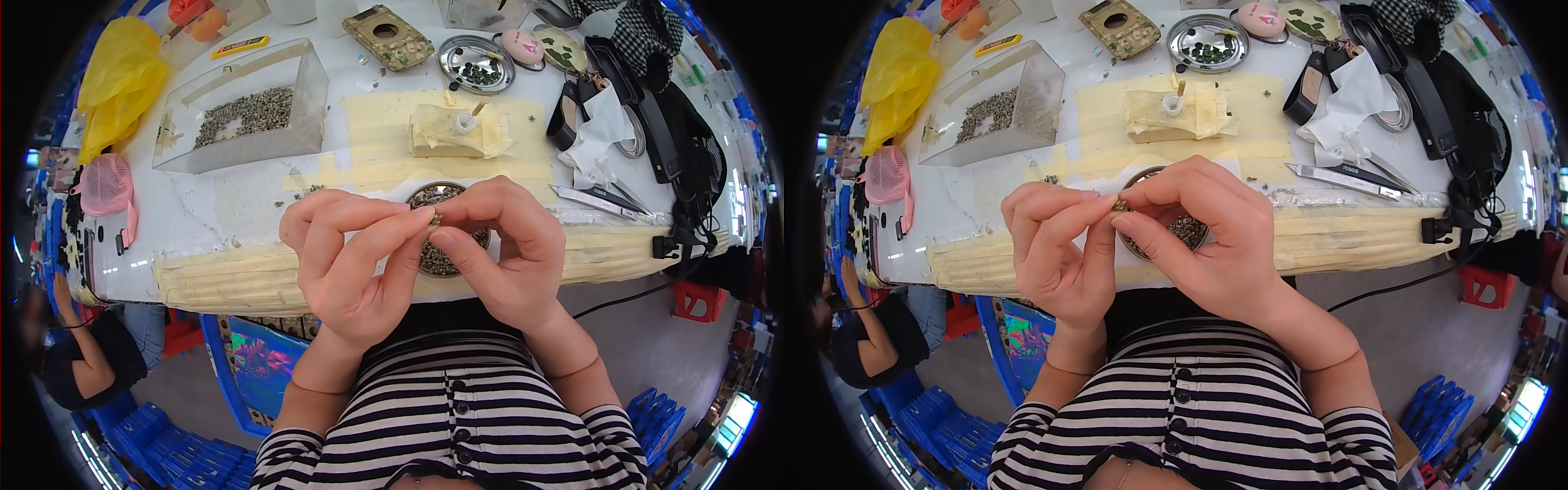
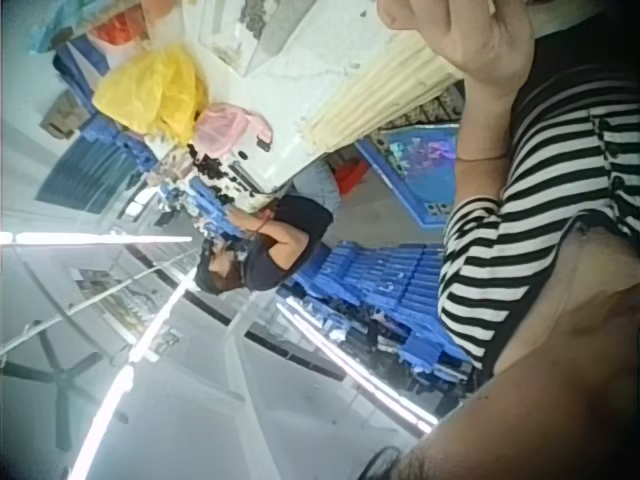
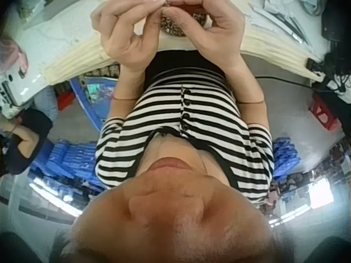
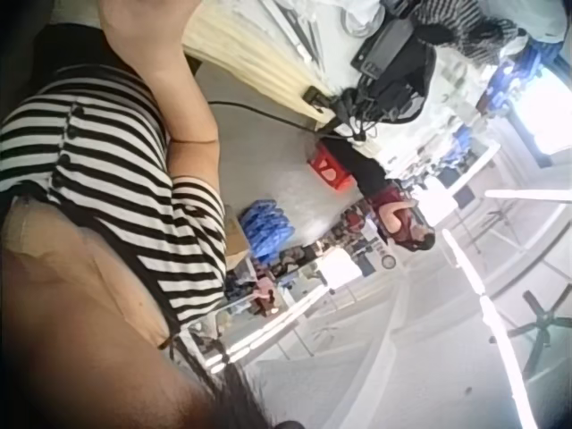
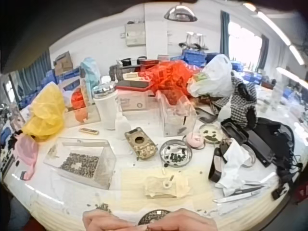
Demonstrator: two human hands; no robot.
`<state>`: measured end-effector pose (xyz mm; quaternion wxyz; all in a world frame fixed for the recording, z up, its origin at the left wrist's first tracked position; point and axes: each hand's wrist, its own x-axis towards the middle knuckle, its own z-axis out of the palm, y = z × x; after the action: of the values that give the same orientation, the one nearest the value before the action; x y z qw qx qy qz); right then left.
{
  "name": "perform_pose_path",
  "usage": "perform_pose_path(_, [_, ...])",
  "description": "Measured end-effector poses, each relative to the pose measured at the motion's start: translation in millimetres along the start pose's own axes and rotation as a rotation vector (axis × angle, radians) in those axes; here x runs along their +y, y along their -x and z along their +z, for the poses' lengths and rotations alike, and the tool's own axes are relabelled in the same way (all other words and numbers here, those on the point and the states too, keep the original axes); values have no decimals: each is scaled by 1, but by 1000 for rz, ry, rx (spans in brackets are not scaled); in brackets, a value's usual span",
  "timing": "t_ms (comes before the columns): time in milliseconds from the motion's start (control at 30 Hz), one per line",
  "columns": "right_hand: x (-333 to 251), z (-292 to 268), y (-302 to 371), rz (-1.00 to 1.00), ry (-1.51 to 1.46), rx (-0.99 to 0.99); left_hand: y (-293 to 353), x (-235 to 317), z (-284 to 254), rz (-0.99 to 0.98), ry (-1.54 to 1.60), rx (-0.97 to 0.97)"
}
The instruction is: Assembling small toy components by manually placing tiny metal pins into a circular frame.
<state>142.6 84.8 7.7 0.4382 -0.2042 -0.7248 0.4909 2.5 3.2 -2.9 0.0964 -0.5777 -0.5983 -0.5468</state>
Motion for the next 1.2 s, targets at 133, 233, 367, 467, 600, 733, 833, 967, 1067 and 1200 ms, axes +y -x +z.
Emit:
perform_pose_path(133, [-3, -2, -2, -91, 136, 14, 1, 0, 0, -1, -9, -4])
perform_pose_path(233, [-4, 0, -2, -142, 190, 41, 1, 0, 1, -5, -4, -2])
perform_pose_path(367, [-4, 1, -2, -176, 218, 68, 1, -1, 1, -5, -2, 5])
perform_pose_path(467, [-3, 1, -2, -188, 236, 76, 2, -2, 0, -4, -5, 1])
perform_pose_path(600, [-2, 4, -1, -254, 265, 112, 2, -1, 1, -5, 1, 4])
perform_pose_path(733, [-3, 4, -1, -220, 278, 110, 2, -2, 1, -3, -5, 5])
perform_pose_path(833, [-2, 3, 0, -206, 271, 103, 1, -1, 1, 1, -10, 3])
perform_pose_path(967, [-2, 3, -1, -193, 275, 97, 2, -2, 1, 4, -9, 9])
perform_pose_path(1067, [-2, 2, 0, -192, 280, 87, 2, -1, 0, 6, -10, 5])
perform_pose_path(1200, [-2, 2, 0, -167, 253, 72, 2, -1, 0, 6, -8, 3])
